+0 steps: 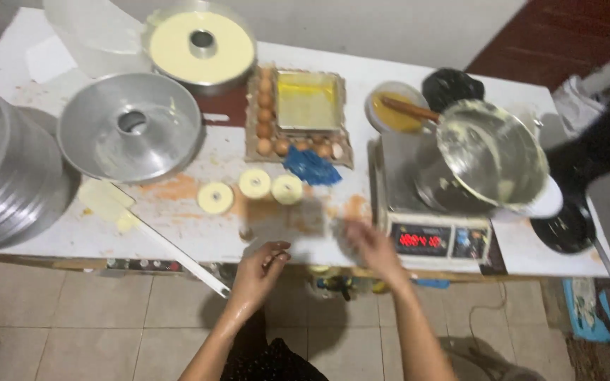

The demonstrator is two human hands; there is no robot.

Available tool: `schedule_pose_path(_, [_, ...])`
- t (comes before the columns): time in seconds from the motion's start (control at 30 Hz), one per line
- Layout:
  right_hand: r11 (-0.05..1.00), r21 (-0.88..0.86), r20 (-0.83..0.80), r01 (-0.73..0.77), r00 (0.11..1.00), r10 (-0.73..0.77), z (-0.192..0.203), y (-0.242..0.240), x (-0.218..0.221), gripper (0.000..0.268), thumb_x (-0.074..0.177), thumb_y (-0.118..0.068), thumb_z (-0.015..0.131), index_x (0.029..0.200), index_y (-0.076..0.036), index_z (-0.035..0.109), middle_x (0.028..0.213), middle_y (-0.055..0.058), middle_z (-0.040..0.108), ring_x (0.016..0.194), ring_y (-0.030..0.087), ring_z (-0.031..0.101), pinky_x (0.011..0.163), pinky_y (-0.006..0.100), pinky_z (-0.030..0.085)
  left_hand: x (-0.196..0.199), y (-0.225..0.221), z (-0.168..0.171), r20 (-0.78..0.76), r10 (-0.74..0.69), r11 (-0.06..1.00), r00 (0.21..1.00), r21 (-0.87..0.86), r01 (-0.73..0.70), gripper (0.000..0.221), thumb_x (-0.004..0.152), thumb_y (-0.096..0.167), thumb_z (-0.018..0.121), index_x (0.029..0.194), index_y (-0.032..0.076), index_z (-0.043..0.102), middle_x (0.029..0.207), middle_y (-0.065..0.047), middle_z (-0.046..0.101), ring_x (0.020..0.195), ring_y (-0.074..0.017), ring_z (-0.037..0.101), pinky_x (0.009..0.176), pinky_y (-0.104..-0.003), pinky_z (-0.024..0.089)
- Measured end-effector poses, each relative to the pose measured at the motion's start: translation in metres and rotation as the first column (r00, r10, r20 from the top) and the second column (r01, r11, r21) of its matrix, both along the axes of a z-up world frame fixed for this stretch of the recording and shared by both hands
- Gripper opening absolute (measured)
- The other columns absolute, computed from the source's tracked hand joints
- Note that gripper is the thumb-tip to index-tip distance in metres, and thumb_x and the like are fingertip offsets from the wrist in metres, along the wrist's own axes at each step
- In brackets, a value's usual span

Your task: Cracking eggs into a mixing bowl, weighing the ingredients on a scale, and adding dry mix and flavorings.

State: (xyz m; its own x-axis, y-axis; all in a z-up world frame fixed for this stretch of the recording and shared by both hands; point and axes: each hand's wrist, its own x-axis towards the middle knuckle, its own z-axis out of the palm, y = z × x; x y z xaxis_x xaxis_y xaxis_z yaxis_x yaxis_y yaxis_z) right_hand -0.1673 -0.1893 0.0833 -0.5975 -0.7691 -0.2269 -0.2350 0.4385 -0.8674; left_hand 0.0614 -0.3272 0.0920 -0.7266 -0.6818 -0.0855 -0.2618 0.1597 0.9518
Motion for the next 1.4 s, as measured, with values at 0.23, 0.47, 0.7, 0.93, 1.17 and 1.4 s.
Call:
schedule_pose_path(0.23, [0.971,-0.195,-0.672,0.139,0.702,-0.235,-0.108,-0.199,-0.22,0.019,0.093,-0.025,0.059,0.091,-0.007,0.065,0.083,0.013,0.068,0.083,0.034,0.063,0.076,0.043,0.045,0.02,-0.106,0.002,0.065,0.141,0.978,0.988,0.147,-0.149,0.03,0.091,0.026,0.053,0.114,0.014,0.067,0.099,-0.003,0.076,0.09,-0.0157,0.074,0.075,-0.027,0.055])
schedule_pose_path(0.47, [0.946,0.232,-0.665,0.228,0.747,-0.016,-0.148,-0.235,-0.274,0.022,0.095,-0.027,0.062,0.11,-0.017,0.075,0.09,0.016,0.071,0.089,0.041,0.066,0.074,0.048,0.052,0.074,-0.189,0.0,0.222,0.296,0.929,0.929,0.158,-0.334,0.029,0.091,0.015,0.058,0.118,0.013,0.066,0.103,-0.011,0.075,0.097,-0.0301,0.069,0.084,-0.043,0.051])
schedule_pose_path(0.7, [0.897,0.227,-0.407,0.38,0.873,-0.267,-0.018,-0.272,-0.133,0.042,0.092,-0.035,0.053,0.114,-0.001,0.066,0.099,0.019,0.068,0.088,0.028,0.066,0.079,0.04,0.052,0.11,-0.214,-0.012,0.115,0.477,0.859,0.871,0.149,-0.49,0.027,0.091,0.022,0.054,0.112,0.011,0.068,0.104,-0.003,0.073,0.093,-0.0163,0.067,0.079,-0.029,0.051])
schedule_pose_path(0.93, [0.935,0.095,-0.464,0.34,0.846,-0.261,-0.193,-0.26,-0.289,0.012,0.076,-0.009,0.061,0.083,-0.018,0.066,0.079,-0.005,0.062,0.068,0.008,0.056,0.041,0.036,0.055,0.114,-0.181,-0.063,-0.01,0.473,0.871,0.881,0.157,-0.466,0.024,0.091,0.016,0.057,0.112,0.009,0.065,0.107,-0.008,0.071,0.096,-0.0174,0.068,0.082,-0.029,0.054])
schedule_pose_path(1.17, [0.974,-0.221,-0.456,-0.051,0.888,-0.057,-0.06,-0.357,-0.055,0.041,0.088,-0.005,0.064,0.067,-0.017,0.03,0.071,-0.005,0.026,0.072,0.008,0.024,0.056,0.032,0.015,0.12,-0.142,-0.035,0.042,0.505,0.824,0.862,0.272,-0.496,0.031,0.091,0.016,0.051,0.117,0.006,0.063,0.107,-0.009,0.071,0.097,-0.0206,0.067,0.08,-0.033,0.055])
schedule_pose_path(1.4, [0.938,-0.086,-0.523,-0.335,0.817,0.244,-0.056,-0.464,0.098,0.021,0.085,-0.021,0.061,0.068,-0.013,0.053,0.064,-0.009,0.039,0.065,0.006,0.038,0.051,0.033,0.033,0.117,-0.129,-0.022,0.009,0.494,0.853,0.869,0.189,-0.487,0.032,0.093,0.019,0.049,0.119,0.006,0.062,0.111,-0.009,0.068,0.085,-0.0199,0.065,0.076,-0.035,0.053])
